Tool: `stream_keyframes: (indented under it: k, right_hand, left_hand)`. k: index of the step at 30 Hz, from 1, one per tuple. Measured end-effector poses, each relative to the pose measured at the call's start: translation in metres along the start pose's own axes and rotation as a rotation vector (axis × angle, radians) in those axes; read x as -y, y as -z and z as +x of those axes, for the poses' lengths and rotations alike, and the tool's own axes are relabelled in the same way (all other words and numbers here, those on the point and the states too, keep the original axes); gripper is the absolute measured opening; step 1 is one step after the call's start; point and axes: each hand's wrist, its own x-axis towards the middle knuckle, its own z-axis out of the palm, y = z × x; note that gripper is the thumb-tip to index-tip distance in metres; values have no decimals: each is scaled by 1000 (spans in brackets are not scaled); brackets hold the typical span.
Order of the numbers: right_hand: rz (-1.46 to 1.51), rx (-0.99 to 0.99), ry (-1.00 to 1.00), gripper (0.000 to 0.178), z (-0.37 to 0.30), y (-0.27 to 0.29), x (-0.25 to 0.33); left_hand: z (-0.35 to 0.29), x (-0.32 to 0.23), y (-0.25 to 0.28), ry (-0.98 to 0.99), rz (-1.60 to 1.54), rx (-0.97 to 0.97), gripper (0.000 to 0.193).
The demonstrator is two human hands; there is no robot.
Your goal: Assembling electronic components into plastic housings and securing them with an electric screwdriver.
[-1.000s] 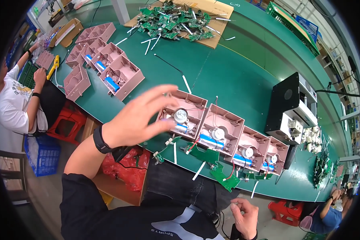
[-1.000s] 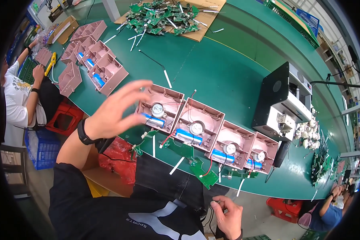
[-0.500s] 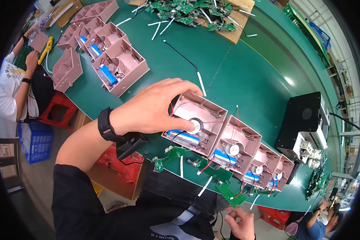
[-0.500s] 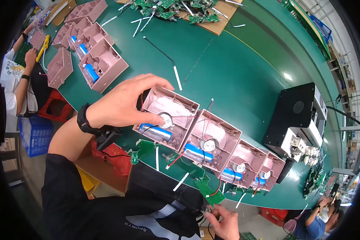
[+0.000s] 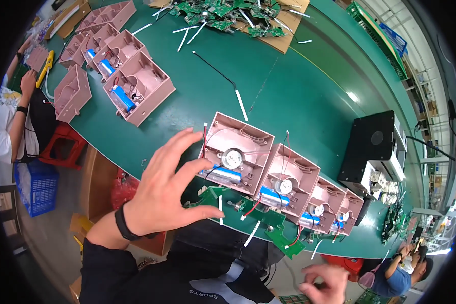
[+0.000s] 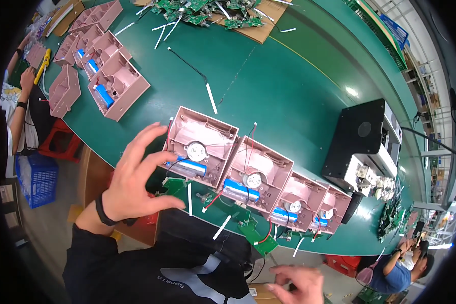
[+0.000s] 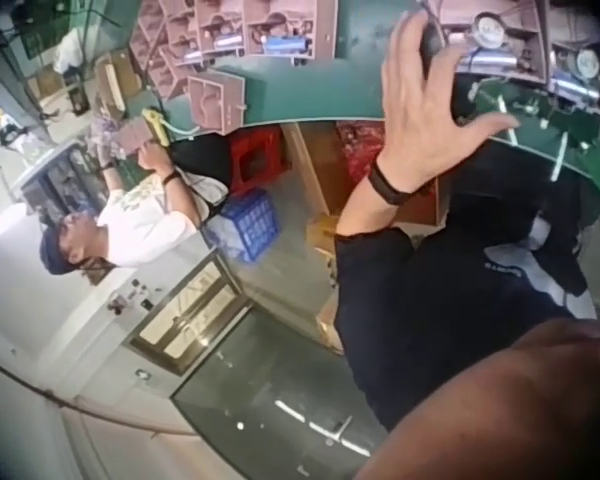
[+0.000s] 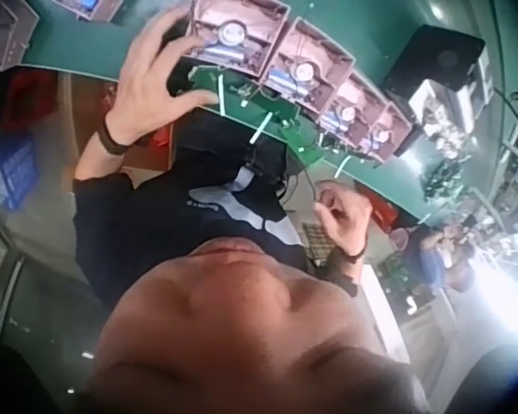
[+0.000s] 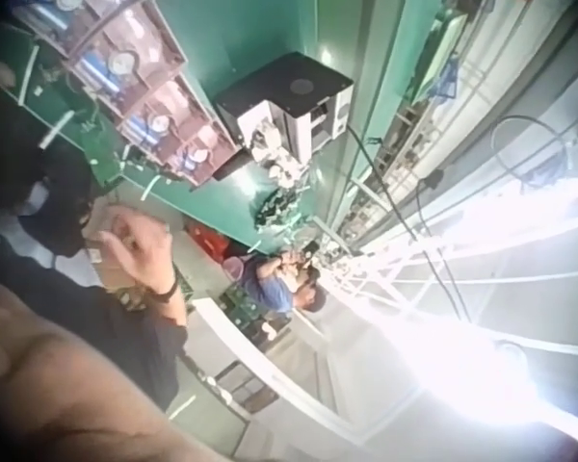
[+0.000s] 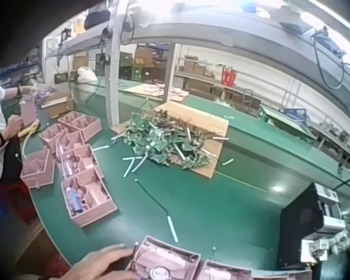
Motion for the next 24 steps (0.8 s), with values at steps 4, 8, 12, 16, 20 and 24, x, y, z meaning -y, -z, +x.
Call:
stream_keyframes:
  k: [4,8,12,16,20,24]
  right_hand:
    - [-502,-22,507,37,80,22,40]
    - [-686,4,802,50,161,-2,62]
    - [-783,-13,912,48,201,-22,56]
    - [-826,21,910,44,216,-34,46]
    - [-809,55,897,44,221,-31,45]
    - [-823,35,915,43,222,-32,43]
  left_hand:
    - [-15,-15,-22,76,202,-108,66]
    - [-20,-14,-35,113,183,-217,58]
    - [-22,-19,-37,153,112,-216,53]
    - [-22,-18,-33,142,101,-170,49]
    - [-17,-18,-26,121,86,-122,51]
    - [-14,-18,-27,147,49,-70,49]
